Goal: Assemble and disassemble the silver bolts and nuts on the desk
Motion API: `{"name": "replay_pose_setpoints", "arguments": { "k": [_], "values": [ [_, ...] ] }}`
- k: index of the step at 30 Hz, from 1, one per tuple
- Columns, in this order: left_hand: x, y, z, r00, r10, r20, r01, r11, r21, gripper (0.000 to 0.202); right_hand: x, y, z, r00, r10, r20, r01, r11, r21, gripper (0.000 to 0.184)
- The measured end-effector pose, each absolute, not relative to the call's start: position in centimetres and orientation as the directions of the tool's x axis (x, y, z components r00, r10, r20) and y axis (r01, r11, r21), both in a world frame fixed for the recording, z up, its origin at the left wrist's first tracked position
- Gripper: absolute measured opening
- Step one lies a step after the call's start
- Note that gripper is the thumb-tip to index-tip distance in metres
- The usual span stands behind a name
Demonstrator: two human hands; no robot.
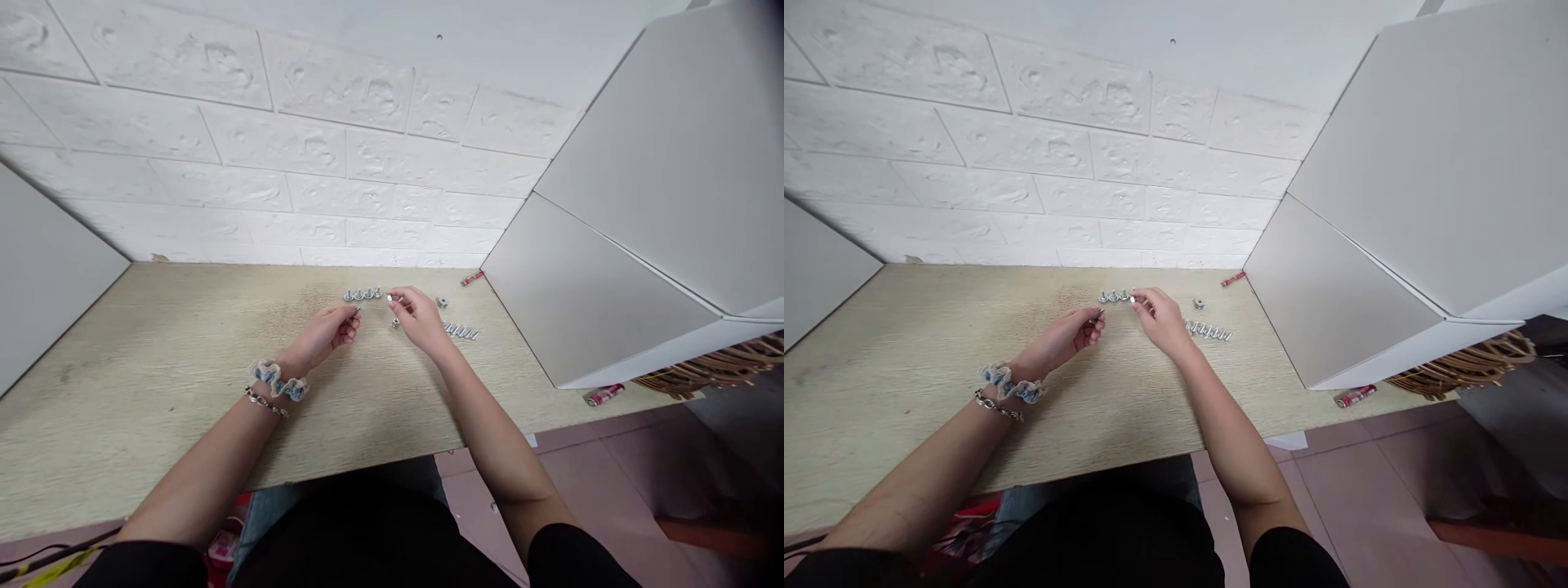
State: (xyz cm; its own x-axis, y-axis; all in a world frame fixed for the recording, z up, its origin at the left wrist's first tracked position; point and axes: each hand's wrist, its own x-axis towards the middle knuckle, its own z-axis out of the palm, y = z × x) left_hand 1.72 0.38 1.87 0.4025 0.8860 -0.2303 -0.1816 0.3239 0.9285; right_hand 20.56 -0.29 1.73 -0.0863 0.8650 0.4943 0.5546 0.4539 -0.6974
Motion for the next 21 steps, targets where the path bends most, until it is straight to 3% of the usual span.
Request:
{"name": "replay_pose_setpoints", "arguments": {
  "k": [9,16,21],
  "values": [
    [1.7,0.5,1.5,0.379,0.897,-0.229,-0.150,0.304,0.941,0.020,23.0,0.0,2.0,-0.226,0.961,0.162,0.821,0.277,-0.499,0.016],
    [2.0,0.1,1.8,0.370,0.901,-0.226,-0.097,0.280,0.955,0.022,22.4,0.5,1.0,-0.301,0.946,0.118,0.895,0.323,-0.309,0.020],
    [2.0,0.0,1.8,0.379,0.901,-0.212,-0.058,0.252,0.966,0.023,22.4,0.7,0.8,-0.319,0.942,0.101,0.909,0.335,-0.249,0.018]
  ]
}}
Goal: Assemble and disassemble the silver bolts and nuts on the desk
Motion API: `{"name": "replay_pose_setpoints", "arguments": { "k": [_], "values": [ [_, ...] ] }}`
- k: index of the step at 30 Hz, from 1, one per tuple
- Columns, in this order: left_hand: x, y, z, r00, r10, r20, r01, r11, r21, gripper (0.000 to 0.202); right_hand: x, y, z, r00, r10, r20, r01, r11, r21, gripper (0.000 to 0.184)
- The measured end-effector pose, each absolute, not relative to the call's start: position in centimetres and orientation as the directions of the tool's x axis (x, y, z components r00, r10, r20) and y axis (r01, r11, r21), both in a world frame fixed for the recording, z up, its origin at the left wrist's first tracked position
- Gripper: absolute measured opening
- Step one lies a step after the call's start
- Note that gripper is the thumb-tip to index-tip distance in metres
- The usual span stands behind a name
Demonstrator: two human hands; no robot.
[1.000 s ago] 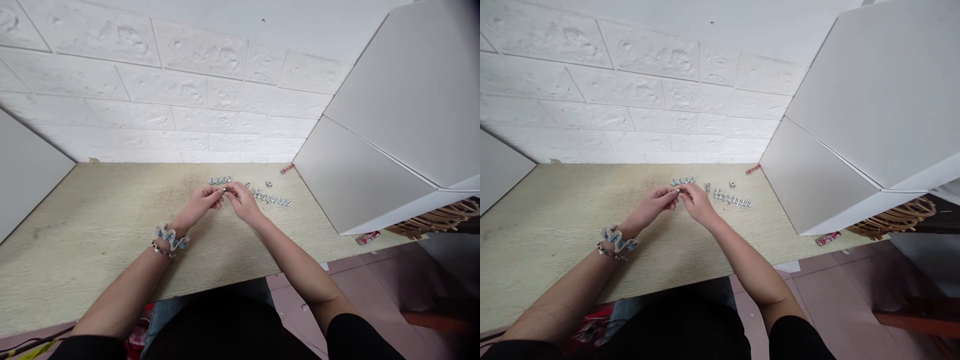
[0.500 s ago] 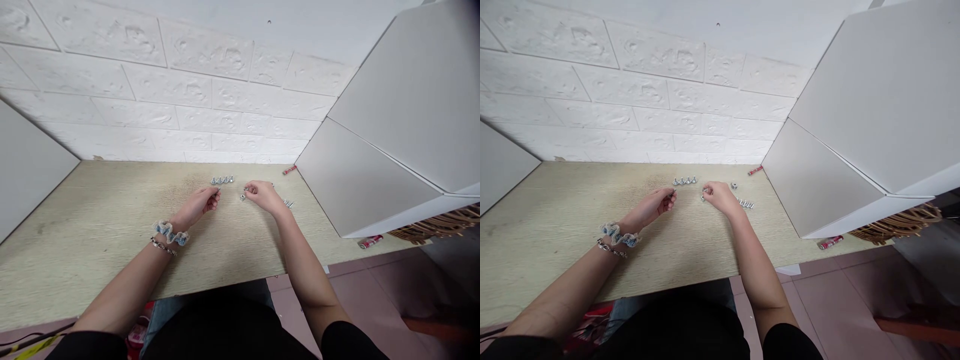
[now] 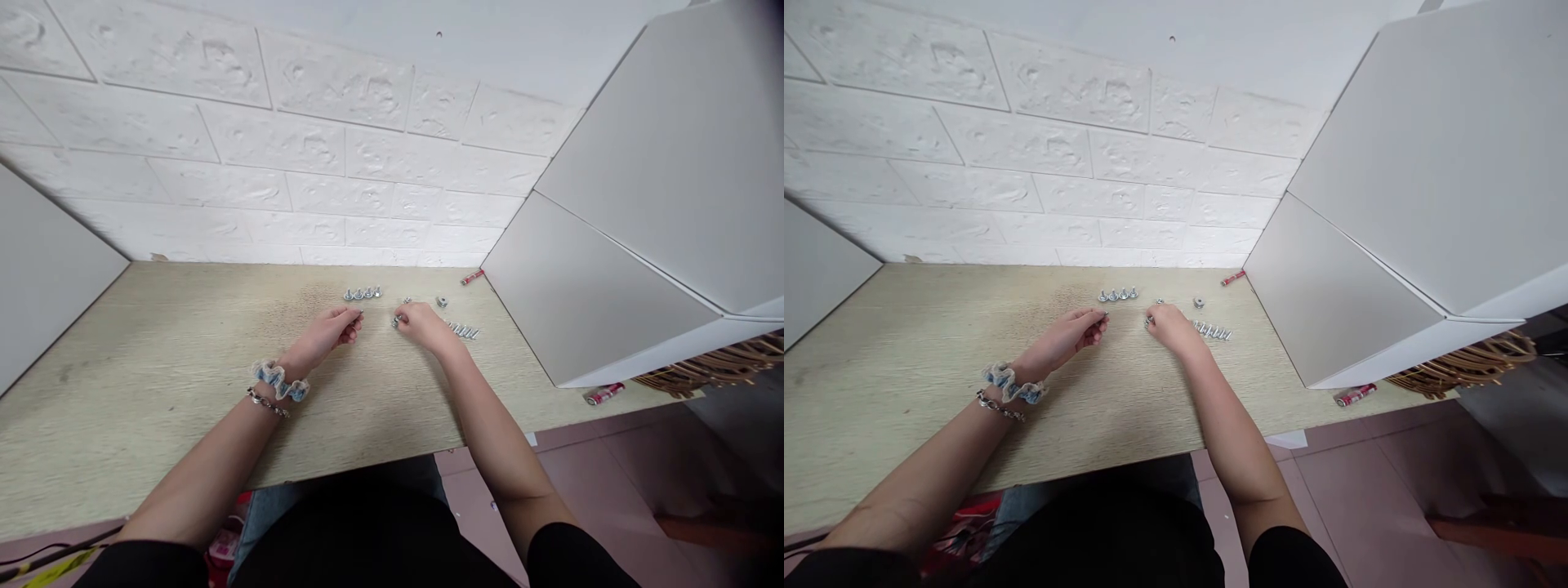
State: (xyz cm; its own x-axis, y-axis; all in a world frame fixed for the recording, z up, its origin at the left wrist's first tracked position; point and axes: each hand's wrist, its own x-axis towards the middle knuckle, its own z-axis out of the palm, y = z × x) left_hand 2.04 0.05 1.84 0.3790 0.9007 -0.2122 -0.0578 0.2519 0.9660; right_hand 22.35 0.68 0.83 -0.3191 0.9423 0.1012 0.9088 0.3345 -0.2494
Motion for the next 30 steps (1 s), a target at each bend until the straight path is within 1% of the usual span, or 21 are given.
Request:
{"name": "replay_pose_setpoints", "arguments": {
  "k": [5,13,18,21,24,28,30],
  "values": [
    [2.1,0.0,1.9,0.362,0.910,-0.200,-0.027,0.225,0.974,0.028,22.1,0.6,1.0,-0.335,0.940,0.066,0.910,0.341,-0.234,0.019],
    [2.2,0.1,1.8,0.329,0.926,-0.182,-0.031,0.204,0.979,0.025,21.9,0.6,0.9,-0.347,0.937,0.049,0.917,0.349,-0.192,0.019],
    [2.1,0.1,1.6,0.341,0.921,-0.189,-0.040,0.215,0.976,0.024,22.0,0.7,0.7,-0.339,0.940,0.048,0.914,0.341,-0.221,0.023],
    [2.1,0.2,1.5,0.346,0.915,-0.208,-0.072,0.247,0.966,0.023,22.1,0.5,0.8,-0.306,0.948,0.090,0.908,0.319,-0.273,0.029],
    [2.1,0.2,1.5,0.357,0.897,-0.261,-0.120,0.321,0.939,0.017,21.9,0.1,1.3,-0.283,0.942,0.179,0.879,0.329,-0.344,0.034],
    [2.2,0.2,1.5,0.370,0.865,-0.339,-0.177,0.424,0.888,0.011,20.7,-0.8,1.8,-0.305,0.892,0.335,0.773,0.437,-0.459,0.029],
    [2.2,0.2,1.3,0.385,0.851,-0.356,-0.185,0.450,0.874,0.010,19.9,-1.3,1.8,-0.319,0.871,0.373,0.733,0.477,-0.486,0.026]
  ]
}}
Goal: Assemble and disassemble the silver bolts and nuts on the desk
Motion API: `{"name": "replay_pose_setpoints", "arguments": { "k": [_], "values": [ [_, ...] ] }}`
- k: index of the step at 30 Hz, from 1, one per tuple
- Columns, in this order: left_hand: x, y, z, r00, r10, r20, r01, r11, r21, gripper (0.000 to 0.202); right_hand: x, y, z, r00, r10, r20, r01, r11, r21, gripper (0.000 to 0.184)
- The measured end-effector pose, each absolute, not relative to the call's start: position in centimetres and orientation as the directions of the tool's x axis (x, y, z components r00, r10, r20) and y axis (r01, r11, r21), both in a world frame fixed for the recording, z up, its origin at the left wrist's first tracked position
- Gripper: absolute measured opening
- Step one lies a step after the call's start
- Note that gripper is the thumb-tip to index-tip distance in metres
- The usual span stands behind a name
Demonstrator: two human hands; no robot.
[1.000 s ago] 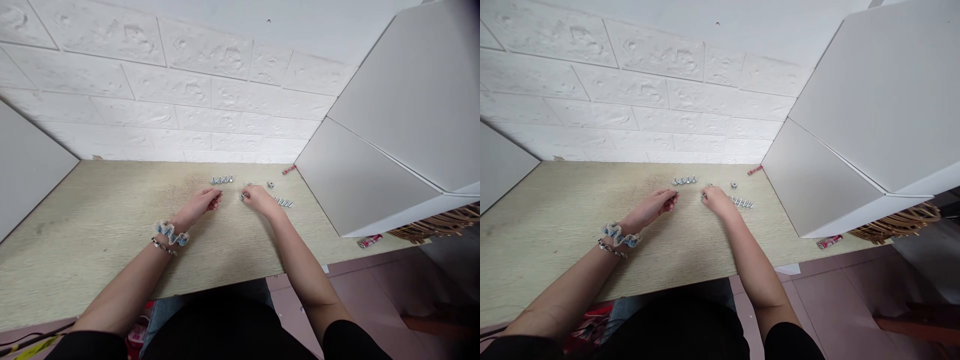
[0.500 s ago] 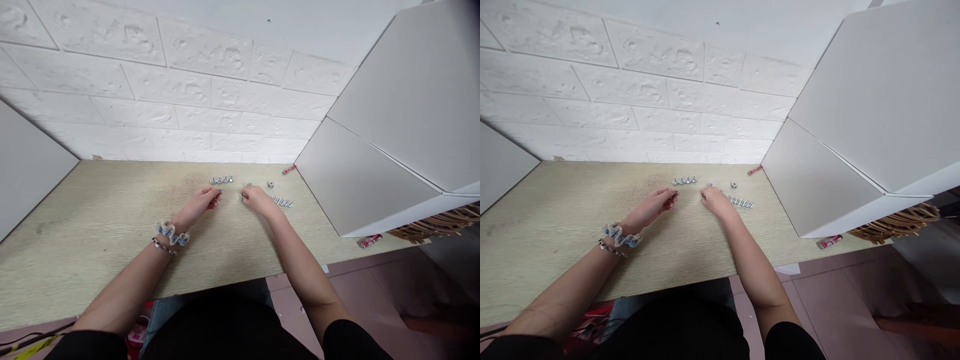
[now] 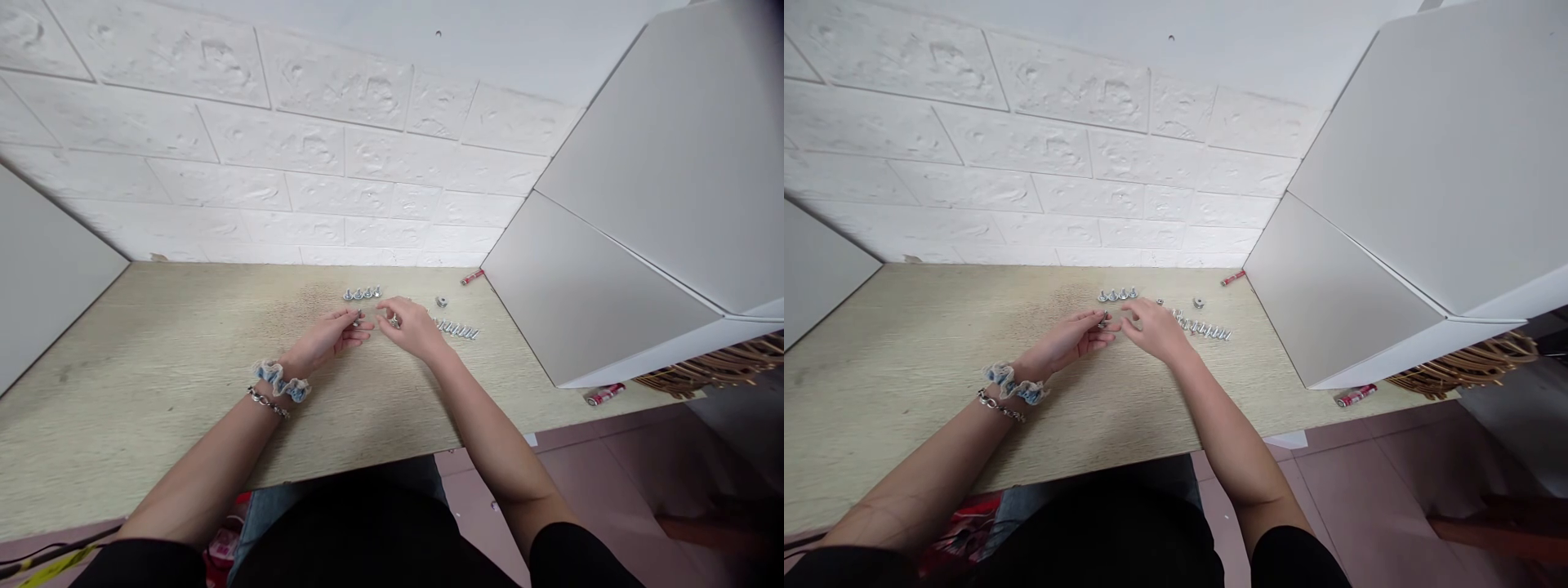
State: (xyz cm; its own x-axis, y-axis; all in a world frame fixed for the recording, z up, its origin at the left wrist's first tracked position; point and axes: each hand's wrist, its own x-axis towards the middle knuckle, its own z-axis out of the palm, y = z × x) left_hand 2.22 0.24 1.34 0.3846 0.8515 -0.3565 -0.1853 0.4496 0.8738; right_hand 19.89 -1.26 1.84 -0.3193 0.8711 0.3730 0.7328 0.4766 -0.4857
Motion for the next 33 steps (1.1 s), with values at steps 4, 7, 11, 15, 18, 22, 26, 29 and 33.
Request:
{"name": "replay_pose_setpoints", "arguments": {
  "k": [4,7,11,15,18,22,26,29,33],
  "values": [
    [2.3,0.3,0.8,0.455,0.822,-0.341,-0.168,0.456,0.874,0.012,18.5,-1.7,1.4,-0.315,0.899,0.303,0.702,0.436,-0.563,0.040],
    [2.2,0.2,0.6,0.524,0.794,-0.310,-0.143,0.440,0.887,0.013,18.2,-1.6,1.2,-0.309,0.936,0.169,0.620,0.332,-0.711,0.045],
    [2.1,0.1,1.1,0.599,0.750,-0.282,-0.113,0.428,0.897,0.019,18.4,-1.2,1.0,-0.307,0.949,0.072,0.507,0.227,-0.831,0.040],
    [2.1,-0.1,1.8,0.575,0.767,-0.284,-0.113,0.419,0.901,0.030,18.6,-0.9,0.7,-0.338,0.937,0.092,0.425,0.239,-0.873,0.032],
    [2.1,-0.2,2.1,0.567,0.772,-0.287,-0.106,0.414,0.904,0.040,18.8,-0.8,0.7,-0.366,0.928,0.067,0.396,0.221,-0.891,0.023],
    [2.0,-0.2,2.0,0.621,0.734,-0.273,-0.084,0.409,0.909,0.043,19.2,-0.9,1.1,-0.422,0.906,0.037,0.304,0.180,-0.935,0.018],
    [1.6,0.1,1.8,0.646,0.711,-0.279,-0.076,0.423,0.903,0.044,19.4,-0.9,1.5,-0.419,0.908,0.025,0.239,0.137,-0.961,0.024],
    [1.3,0.4,1.7,0.654,0.704,-0.276,-0.046,0.401,0.915,0.043,19.4,-1.1,1.8,-0.416,0.909,0.026,0.228,0.133,-0.965,0.026],
    [1.2,0.4,1.8,0.656,0.711,-0.253,-0.040,0.368,0.929,0.042,19.4,-1.4,2.2,-0.417,0.909,0.018,0.218,0.119,-0.969,0.025]
  ]
}}
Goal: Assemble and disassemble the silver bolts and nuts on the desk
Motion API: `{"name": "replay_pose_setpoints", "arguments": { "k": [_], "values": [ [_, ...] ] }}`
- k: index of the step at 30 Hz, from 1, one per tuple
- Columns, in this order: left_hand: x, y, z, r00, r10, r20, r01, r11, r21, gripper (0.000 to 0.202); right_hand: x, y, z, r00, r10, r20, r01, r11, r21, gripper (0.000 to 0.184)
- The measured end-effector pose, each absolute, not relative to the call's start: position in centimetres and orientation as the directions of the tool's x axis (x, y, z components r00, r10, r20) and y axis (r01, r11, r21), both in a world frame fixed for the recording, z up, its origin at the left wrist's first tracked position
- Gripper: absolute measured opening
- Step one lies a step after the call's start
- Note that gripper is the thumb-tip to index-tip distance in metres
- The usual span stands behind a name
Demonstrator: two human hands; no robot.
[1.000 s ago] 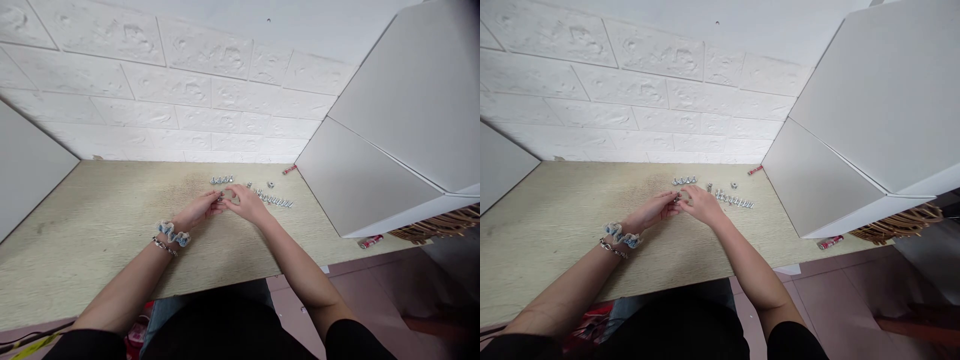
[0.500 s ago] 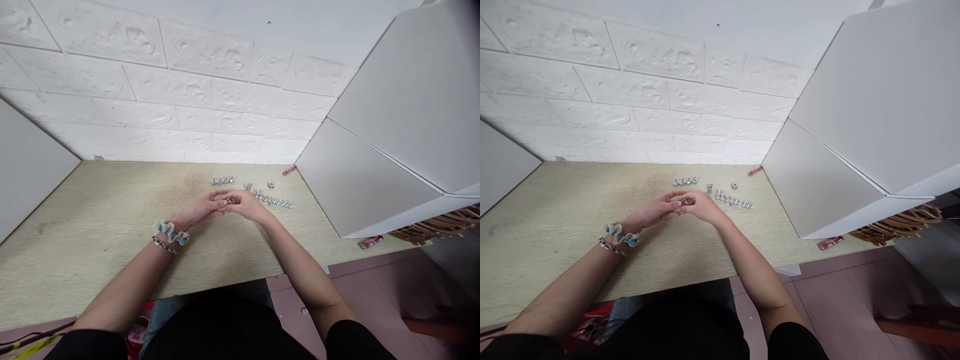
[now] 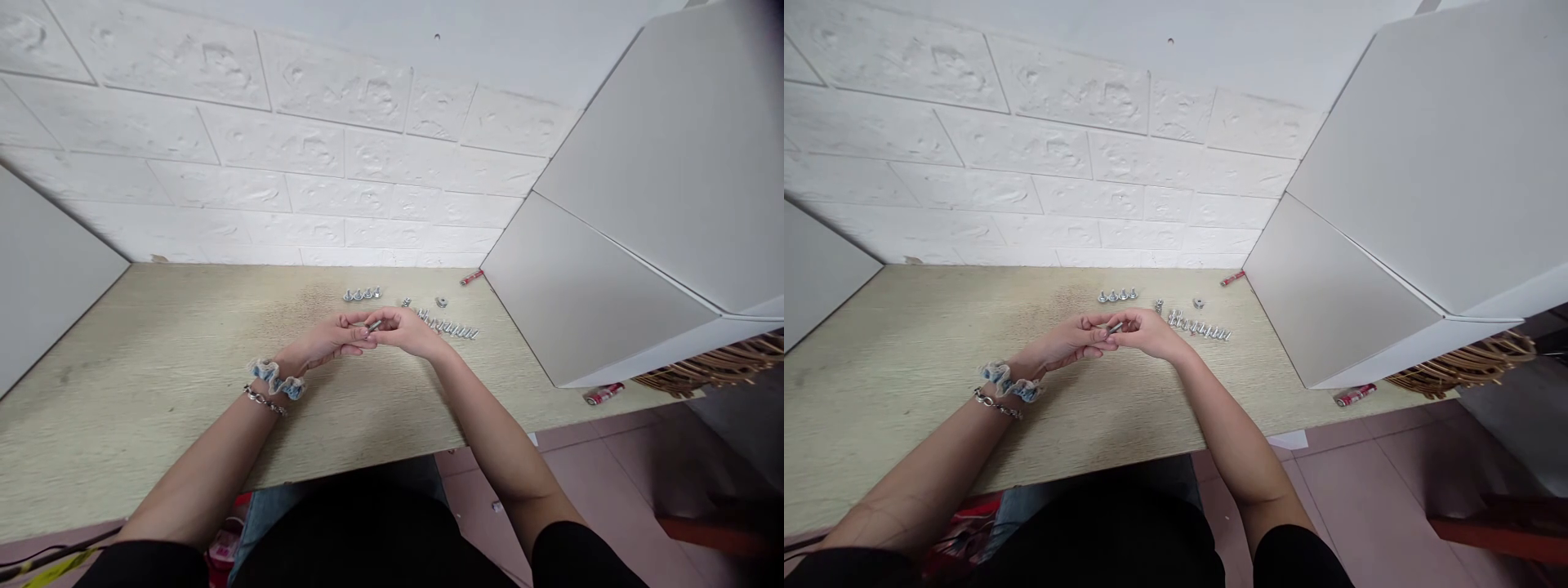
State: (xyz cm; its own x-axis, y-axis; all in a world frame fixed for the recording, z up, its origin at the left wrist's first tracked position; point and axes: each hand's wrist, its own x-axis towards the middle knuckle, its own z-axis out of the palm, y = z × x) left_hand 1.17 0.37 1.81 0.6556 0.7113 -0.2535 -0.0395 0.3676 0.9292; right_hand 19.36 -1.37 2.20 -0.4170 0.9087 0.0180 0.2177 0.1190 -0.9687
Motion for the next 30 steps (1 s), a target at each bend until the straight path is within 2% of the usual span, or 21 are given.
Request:
{"name": "replay_pose_setpoints", "arguments": {
  "k": [11,14,17,20,22,24,30],
  "values": [
    [1.2,0.3,2.0,0.664,0.707,-0.242,-0.089,0.396,0.914,0.044,19.7,-1.2,2.2,-0.424,0.905,0.035,0.065,0.070,-0.995,0.029],
    [1.3,0.0,2.4,0.647,0.719,-0.254,-0.105,0.414,0.904,0.039,20.7,-0.9,2.8,-0.357,0.932,0.066,0.075,0.099,-0.992,0.031],
    [1.5,-0.3,2.5,0.623,0.734,-0.272,-0.116,0.431,0.895,0.032,23.5,-0.2,4.0,-0.150,0.980,0.127,0.215,0.158,-0.964,0.033],
    [1.7,-0.3,2.5,0.603,0.750,-0.273,-0.128,0.428,0.895,0.028,27.1,0.9,5.0,0.056,0.977,0.204,0.477,0.153,-0.865,0.027],
    [1.7,-0.3,2.4,0.591,0.763,-0.263,-0.134,0.414,0.900,0.027,29.0,1.6,5.2,0.102,0.974,0.202,0.684,0.079,-0.725,0.021],
    [1.8,-0.3,2.4,0.578,0.775,-0.258,-0.132,0.400,0.907,0.026,30.3,2.2,5.0,0.118,0.978,0.173,0.807,0.007,-0.591,0.021],
    [1.7,-0.3,2.3,0.539,0.802,-0.259,-0.112,0.373,0.921,0.024,31.3,3.6,3.0,0.095,0.995,0.043,0.928,-0.073,-0.366,0.023]
  ]
}}
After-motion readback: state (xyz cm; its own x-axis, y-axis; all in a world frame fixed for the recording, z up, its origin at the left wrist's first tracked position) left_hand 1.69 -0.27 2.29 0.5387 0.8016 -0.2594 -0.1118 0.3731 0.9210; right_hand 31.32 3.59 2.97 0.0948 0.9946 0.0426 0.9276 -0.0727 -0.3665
